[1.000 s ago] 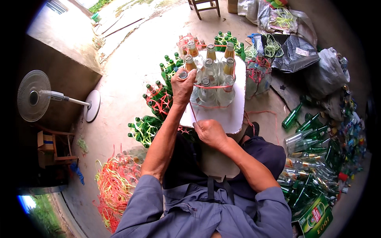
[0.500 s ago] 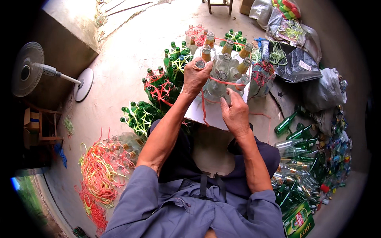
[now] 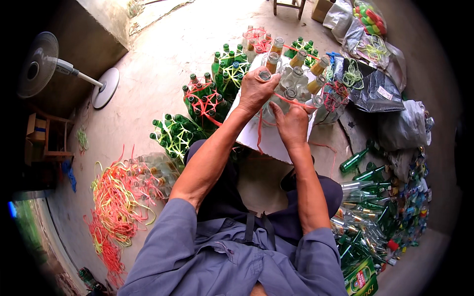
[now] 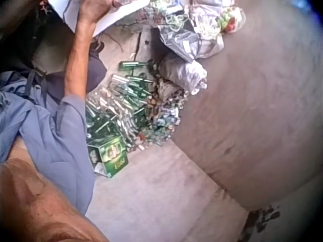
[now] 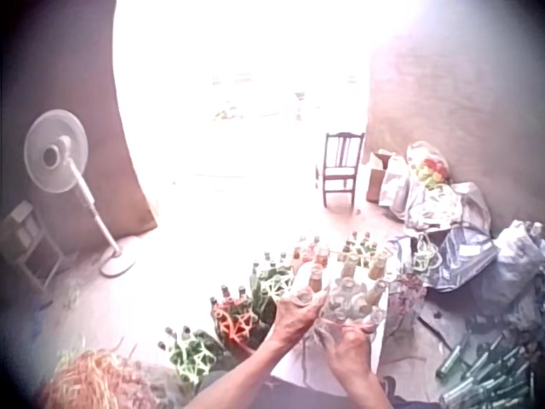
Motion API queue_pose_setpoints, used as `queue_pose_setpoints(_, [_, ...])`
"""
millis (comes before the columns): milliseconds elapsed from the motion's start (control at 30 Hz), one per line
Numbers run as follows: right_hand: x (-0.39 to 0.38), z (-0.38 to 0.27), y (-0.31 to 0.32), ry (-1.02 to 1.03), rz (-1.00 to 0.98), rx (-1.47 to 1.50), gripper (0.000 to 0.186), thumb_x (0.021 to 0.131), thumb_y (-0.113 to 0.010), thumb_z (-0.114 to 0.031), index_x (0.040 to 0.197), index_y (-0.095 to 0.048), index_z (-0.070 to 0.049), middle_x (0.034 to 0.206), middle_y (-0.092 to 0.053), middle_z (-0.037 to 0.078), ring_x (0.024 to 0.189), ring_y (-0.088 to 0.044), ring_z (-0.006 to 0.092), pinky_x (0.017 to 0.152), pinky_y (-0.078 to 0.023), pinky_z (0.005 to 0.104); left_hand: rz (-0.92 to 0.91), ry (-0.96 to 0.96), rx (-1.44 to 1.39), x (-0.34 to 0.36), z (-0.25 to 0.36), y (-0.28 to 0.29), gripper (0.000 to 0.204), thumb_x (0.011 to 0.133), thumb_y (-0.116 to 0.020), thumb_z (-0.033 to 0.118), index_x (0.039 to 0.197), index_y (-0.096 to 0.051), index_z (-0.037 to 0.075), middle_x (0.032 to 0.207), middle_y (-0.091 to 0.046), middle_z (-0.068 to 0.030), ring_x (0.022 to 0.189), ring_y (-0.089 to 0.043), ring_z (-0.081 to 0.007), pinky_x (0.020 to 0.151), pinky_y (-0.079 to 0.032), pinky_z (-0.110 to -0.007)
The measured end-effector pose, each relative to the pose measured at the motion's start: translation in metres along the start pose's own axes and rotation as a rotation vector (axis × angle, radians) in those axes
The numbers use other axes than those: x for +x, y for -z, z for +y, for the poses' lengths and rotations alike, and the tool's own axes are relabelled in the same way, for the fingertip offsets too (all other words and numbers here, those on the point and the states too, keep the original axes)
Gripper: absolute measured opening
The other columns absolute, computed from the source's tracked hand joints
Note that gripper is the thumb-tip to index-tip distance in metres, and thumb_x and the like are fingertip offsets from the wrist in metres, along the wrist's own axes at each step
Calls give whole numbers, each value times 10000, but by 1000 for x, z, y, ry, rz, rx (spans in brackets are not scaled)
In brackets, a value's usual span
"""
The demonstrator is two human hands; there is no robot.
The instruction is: The person sits on the floor and bundles clear glass bottles together using red plastic string. They arrange the bottles on a white cardboard base, wrap the string around the necks and bodies of the bottles, and tie knots to secure the bundle.
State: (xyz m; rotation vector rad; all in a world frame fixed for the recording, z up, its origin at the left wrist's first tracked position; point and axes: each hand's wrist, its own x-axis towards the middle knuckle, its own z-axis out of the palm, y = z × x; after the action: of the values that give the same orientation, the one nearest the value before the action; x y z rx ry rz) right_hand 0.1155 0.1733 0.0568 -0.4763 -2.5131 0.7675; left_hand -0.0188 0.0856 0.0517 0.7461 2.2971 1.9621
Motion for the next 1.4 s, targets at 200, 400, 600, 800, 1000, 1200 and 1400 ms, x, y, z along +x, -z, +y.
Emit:
queue_pose_setpoints(200, [3, 3, 1, 8, -54, 26, 357, 871, -784, -290, 869, -637, 35, 783, -673, 275, 768, -678, 458, 709, -543, 504, -16, -8, 4, 0, 5, 0, 283, 913, -759, 212, 743, -625, 30, 627, -604, 21, 595, -543, -39, 545, -462, -260])
queue_pose_setpoints(400, [1, -6, 14, 27, -121, 132, 297, 862, -773, -221, 897, -651, 47, 783, -682, 274, 764, -685, 448, 692, -539, 495, -26, -50, 42, -1, 11, 3, 306, 912, -759, 234, 732, -632, 20, 620, -600, 11, 596, -522, -47, 541, -441, -277])
queue_pose_setpoints(600, [1, -11, 21, 36, -132, 254, 272, 854, -773, -204, 955, -684, 33, 808, -691, 273, 793, -693, 440, 700, -540, 488, -36, -8, -40, -4, 15, 3, 307, 912, -760, 238, 749, -628, 13, 620, -593, -1, 599, -535, -64, 554, -455, -285])
queue_pose_setpoints(800, [-4, -12, 20, 6, -143, 201, 274, 853, -781, -210, 959, -689, 26, 842, -698, 273, 816, -691, 448, 717, -544, 487, -41, -25, -34, -5, 13, 2, 311, 919, -755, 234, 743, -618, 17, 625, -616, -15, 603, -549, -66, 562, -460, -288])
queue_pose_setpoints(1000, [-14, -18, 20, 8, -58, 249, 271, 869, -768, -166, 1051, -683, 17, 935, -708, 268, 872, -690, 450, 756, -548, 487, -23, -45, -13, -5, 11, 2, 309, 923, -749, 220, 734, -602, 24, 618, -593, -8, 601, -526, -65, 555, -445, -293])
queue_pose_setpoints(1200, [-9, -21, 91, -167, -63, 297, 167, 929, -720, -125, 971, -735, 36, 823, -726, 199, 692, -721, 290, 649, -546, 373, -16, -38, -25, -6, 16, 2, 326, 921, -749, 224, 726, -577, 27, 616, -536, 3, 598, -483, -72, 549, -424, -299])
queue_pose_setpoints(1400, [84, -38, 128, 165, 94, -88, 248, 938, -713, -245, 941, -750, 0, 813, -735, 173, 735, -727, 337, 673, -552, 418, 4, -57, -3, -6, 12, 5, 353, 911, -758, 236, 718, -545, 29, 627, -504, -6, 608, -471, -94, 562, -421, -308])
